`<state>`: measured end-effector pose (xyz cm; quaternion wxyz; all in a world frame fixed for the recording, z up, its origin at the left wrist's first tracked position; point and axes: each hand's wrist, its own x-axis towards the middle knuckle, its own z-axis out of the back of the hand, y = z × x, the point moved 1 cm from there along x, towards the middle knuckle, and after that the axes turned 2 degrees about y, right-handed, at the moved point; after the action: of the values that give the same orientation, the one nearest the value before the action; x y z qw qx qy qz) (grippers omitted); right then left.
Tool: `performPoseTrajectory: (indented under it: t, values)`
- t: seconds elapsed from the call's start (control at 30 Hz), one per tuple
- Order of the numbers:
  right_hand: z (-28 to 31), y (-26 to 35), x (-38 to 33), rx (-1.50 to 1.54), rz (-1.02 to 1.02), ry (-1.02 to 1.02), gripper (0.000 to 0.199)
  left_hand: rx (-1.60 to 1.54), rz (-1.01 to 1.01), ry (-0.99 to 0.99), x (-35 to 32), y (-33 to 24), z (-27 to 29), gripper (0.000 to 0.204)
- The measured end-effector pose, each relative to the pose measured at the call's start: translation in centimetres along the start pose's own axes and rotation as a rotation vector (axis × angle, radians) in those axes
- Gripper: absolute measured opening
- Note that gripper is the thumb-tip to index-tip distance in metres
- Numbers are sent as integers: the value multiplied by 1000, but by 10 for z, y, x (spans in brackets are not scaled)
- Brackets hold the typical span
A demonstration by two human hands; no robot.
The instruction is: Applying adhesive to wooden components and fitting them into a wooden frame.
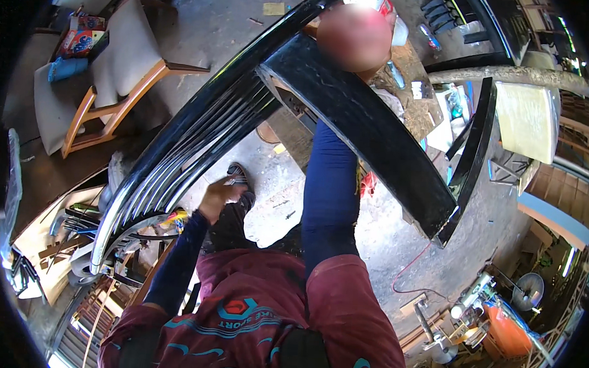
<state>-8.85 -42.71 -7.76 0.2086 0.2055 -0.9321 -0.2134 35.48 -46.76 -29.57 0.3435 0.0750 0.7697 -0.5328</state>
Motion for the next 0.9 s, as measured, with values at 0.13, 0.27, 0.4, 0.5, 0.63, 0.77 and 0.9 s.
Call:
performPoseTrajectory:
  t: [0.13, 0.27, 0.4, 0.5, 0.63, 0.77, 0.9]
  values:
    - [-15, 14, -13, 14, 1, -1, 55, 1034, -965, -156, -94, -256, -92, 42]
    - [-44, 25, -10, 129, -82, 14, 52, 1585, -749, -718, -51, -330, -84, 40]
    - [-68, 14, -40, 78, 25, -292, 54, 1596, -786, -753, -30, -290, -57, 45]
    - [-25, 10, -88, 75, 319, -250, 63, 1628, -754, -740, -18, -303, -57, 48]
    - [100, -34, -209, 229, 236, -365, 47, 1616, -738, -669, 26, -320, -70, 52]
    - [46, 7, -271, -93, -71, -504, 42, 1648, -748, -554, 50, -355, -35, 58]
    - [64, 72, -317, -313, -90, -455, 39, 1319, -440, -292, 94, -367, 9, 64]
